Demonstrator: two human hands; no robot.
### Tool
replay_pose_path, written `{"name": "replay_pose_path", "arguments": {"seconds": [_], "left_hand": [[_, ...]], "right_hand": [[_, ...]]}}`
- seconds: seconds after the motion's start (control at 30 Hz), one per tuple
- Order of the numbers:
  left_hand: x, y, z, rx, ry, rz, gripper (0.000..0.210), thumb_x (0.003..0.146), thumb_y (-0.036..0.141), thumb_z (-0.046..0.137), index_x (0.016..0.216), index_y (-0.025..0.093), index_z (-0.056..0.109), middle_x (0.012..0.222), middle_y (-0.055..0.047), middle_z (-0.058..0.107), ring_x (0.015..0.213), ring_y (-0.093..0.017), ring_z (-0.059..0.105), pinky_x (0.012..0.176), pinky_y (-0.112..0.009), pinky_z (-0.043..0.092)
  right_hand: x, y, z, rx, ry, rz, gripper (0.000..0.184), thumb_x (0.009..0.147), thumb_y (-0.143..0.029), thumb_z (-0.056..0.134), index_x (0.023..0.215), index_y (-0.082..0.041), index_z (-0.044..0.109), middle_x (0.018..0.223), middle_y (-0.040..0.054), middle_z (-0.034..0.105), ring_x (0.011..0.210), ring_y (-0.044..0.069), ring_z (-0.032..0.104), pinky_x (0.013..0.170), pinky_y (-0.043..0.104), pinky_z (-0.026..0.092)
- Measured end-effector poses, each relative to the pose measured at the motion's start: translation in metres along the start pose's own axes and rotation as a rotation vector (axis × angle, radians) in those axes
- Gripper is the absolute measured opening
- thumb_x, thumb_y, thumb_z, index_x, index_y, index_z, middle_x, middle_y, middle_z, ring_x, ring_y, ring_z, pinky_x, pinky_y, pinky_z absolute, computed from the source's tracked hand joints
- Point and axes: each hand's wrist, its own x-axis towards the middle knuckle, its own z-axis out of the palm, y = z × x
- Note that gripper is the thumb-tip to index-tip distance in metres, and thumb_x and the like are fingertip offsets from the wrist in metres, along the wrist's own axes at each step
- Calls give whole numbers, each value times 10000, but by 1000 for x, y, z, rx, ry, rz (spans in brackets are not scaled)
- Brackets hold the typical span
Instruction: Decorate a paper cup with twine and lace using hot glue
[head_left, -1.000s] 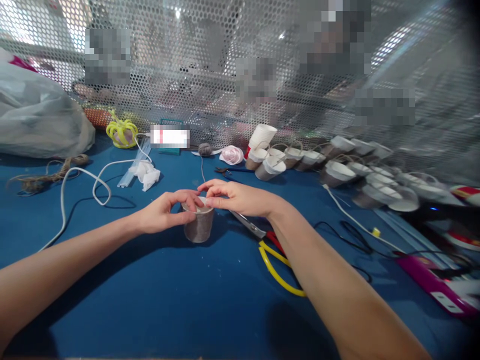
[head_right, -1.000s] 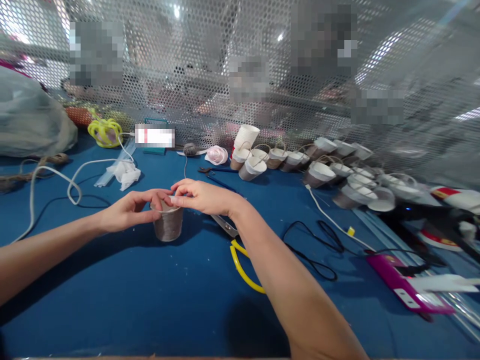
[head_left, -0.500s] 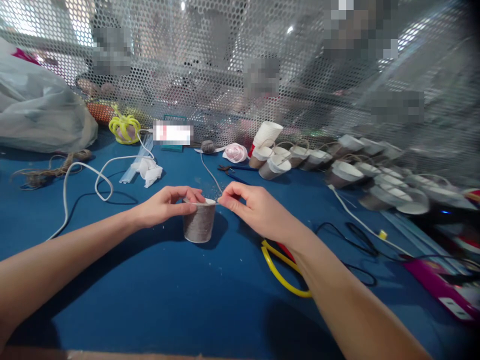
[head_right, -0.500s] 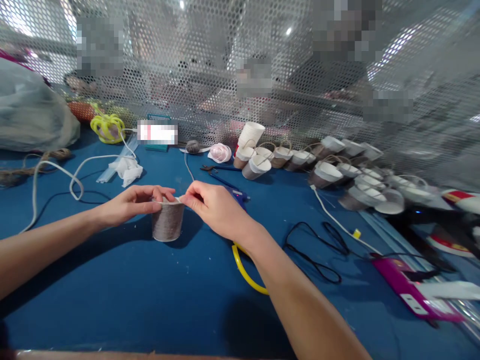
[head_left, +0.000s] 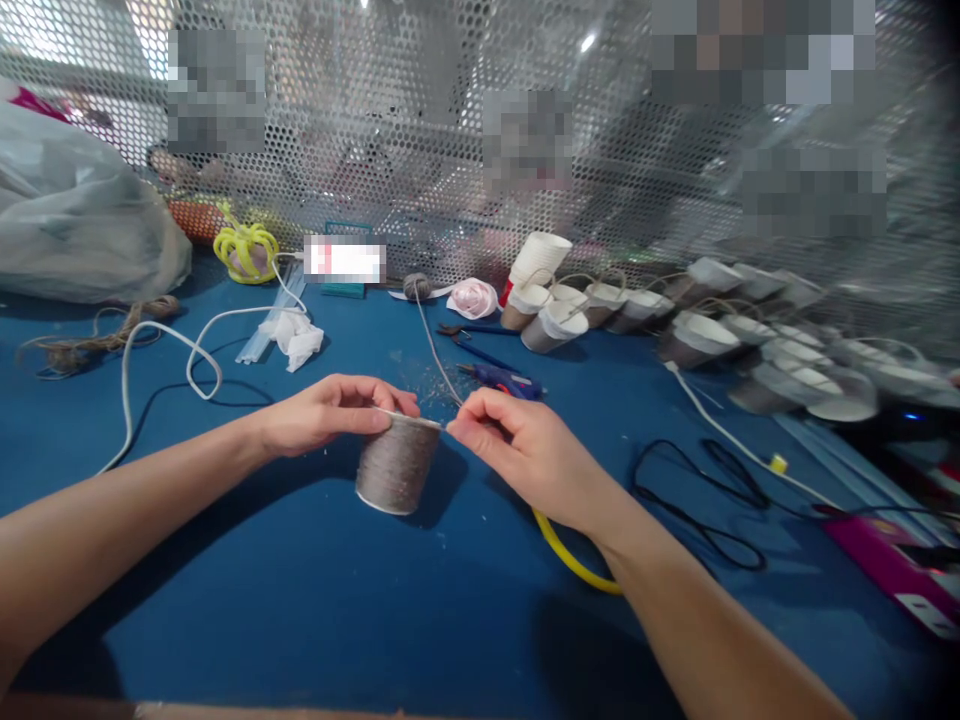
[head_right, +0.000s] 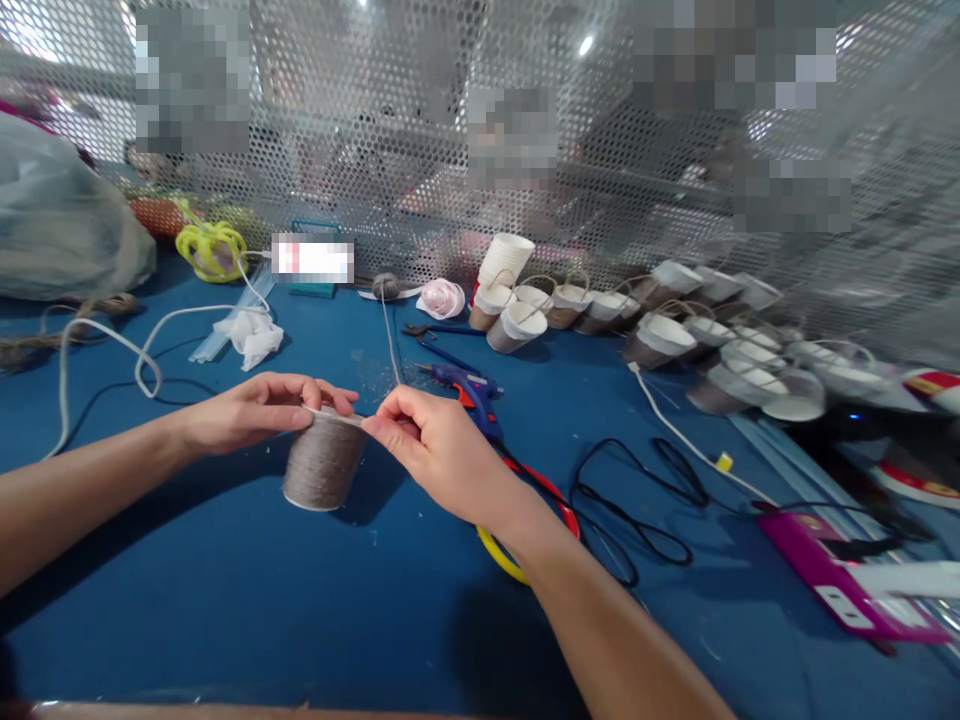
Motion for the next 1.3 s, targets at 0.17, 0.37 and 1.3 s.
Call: {"name": "replay_pose_path", "arguments": {"seconds": [0.17, 0.37, 1.3], "left_hand": [[0, -1, -1, 1, -4, -12, 149, 730, 274, 675, 705, 143, 610, 1033, -88, 648, 1197, -262, 444, 1025, -422, 258], [-1, 0, -1, -57, -27, -18, 147, 718, 271, 689, 710, 143, 617, 1020, -93, 660, 1186, -267, 461, 1011, -432, 279], [2, -10, -6, -151, -32, -56, 165, 718, 278, 694, 737, 142, 604, 1064, -80, 625, 1052, -212, 527, 947, -372, 319]], "right_hand": [[-2, -1, 1, 44, -18, 11, 223, 827, -333, 471, 655, -192, 486, 541, -58, 381, 485, 86, 322, 443, 210, 284], [-1, 2, 4, 57, -21, 34, 218, 819, -319, 485, 640, -193, 476, 532, -62, 371, 480, 84, 320, 437, 212, 275], [0, 19, 18, 354, 22, -77, 139, 821, -259, 510, 702, -192, 486, 797, 26, 599, 636, 103, 506, 573, 228, 422]]}}
